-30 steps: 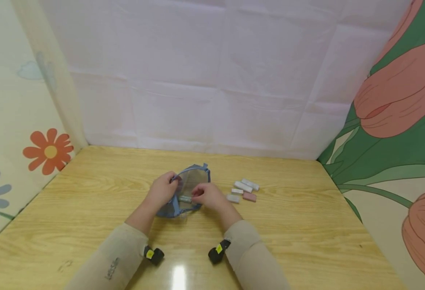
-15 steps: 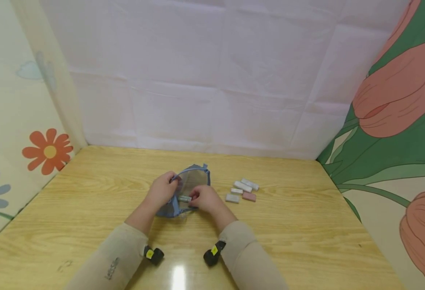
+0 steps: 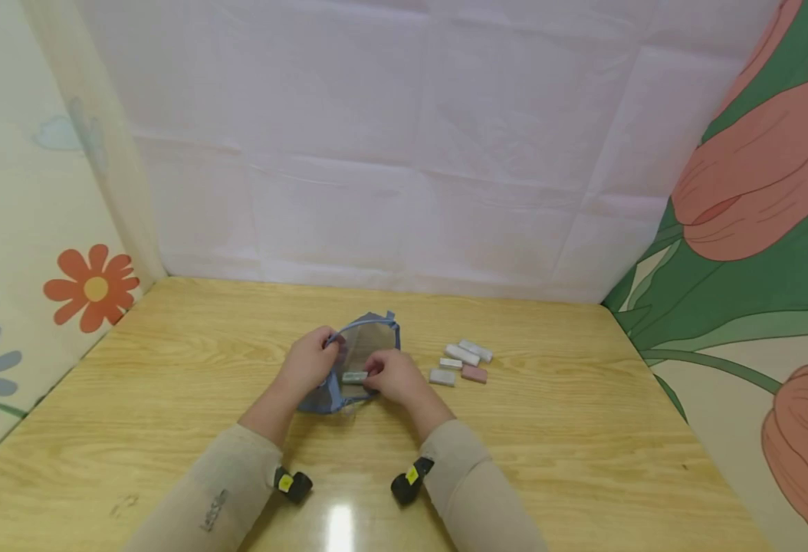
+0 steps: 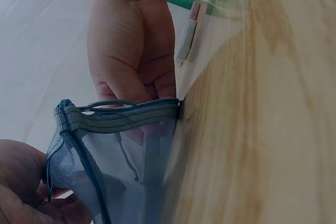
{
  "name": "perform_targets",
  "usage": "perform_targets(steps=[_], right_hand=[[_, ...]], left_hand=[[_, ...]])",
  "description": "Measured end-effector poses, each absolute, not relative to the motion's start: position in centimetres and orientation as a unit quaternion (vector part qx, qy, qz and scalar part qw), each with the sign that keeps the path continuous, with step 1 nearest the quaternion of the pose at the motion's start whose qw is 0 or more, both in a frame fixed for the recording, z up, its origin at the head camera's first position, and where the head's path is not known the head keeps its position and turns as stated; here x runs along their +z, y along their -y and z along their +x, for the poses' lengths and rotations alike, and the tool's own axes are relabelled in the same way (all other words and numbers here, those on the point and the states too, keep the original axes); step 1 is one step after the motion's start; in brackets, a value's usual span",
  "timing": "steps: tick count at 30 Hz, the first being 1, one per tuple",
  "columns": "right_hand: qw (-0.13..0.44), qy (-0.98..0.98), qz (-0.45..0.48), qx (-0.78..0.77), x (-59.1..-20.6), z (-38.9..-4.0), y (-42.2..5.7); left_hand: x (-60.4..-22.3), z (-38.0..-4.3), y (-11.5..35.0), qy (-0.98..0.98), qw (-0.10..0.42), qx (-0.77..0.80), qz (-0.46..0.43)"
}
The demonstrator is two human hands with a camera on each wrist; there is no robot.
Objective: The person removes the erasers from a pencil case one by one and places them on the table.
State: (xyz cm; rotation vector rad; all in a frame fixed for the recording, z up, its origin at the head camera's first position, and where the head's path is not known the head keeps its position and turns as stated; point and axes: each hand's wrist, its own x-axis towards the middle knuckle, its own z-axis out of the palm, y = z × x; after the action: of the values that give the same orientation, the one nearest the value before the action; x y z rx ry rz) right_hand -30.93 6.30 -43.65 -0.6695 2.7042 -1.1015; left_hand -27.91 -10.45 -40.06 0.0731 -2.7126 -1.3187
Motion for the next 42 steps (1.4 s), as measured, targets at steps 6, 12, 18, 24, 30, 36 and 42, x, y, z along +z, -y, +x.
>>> perform_targets(steps=[6, 12, 18, 24, 30, 36, 42], right_hand=[[0.073, -0.892, -0.212, -0.394, -43.2, -31.0, -7.5], [0.068, -0.891, -0.161, -0.42, -42.2, -31.3, -9.6], [0.058, -0.889, -0.133, -0.435, -41.4, -31.3, -12.5], [0.052, -0.897, -0.111, -0.425, -41.2, -30.9, -15.5], [0.053, -0.89, -0.098, -0.442, -41.5, -30.7, -18.4], [0.048, -0.887, -0.093, -0.449, -42.0, -30.9, -20.5], [0.03, -0.897, -0.089, -0.431, -42.5, -30.9, -21.8]], left_hand=[[-40.2, -27.9, 10.6, 0.9, 0.056, -0.432, 0.028], [-40.1, -28.0, 10.5, 0.898, 0.051, -0.436, 0.028], [-40.0, -27.9, 10.5, 0.898, 0.053, -0.437, 0.025], [-39.9, -27.9, 10.5, 0.898, 0.055, -0.436, 0.024], [-40.0, -27.9, 10.5, 0.9, 0.05, -0.432, 0.028], [-40.2, -28.1, 10.5, 0.9, 0.045, -0.432, 0.03], [-40.1, -28.0, 10.5, 0.902, 0.046, -0.428, 0.032]])
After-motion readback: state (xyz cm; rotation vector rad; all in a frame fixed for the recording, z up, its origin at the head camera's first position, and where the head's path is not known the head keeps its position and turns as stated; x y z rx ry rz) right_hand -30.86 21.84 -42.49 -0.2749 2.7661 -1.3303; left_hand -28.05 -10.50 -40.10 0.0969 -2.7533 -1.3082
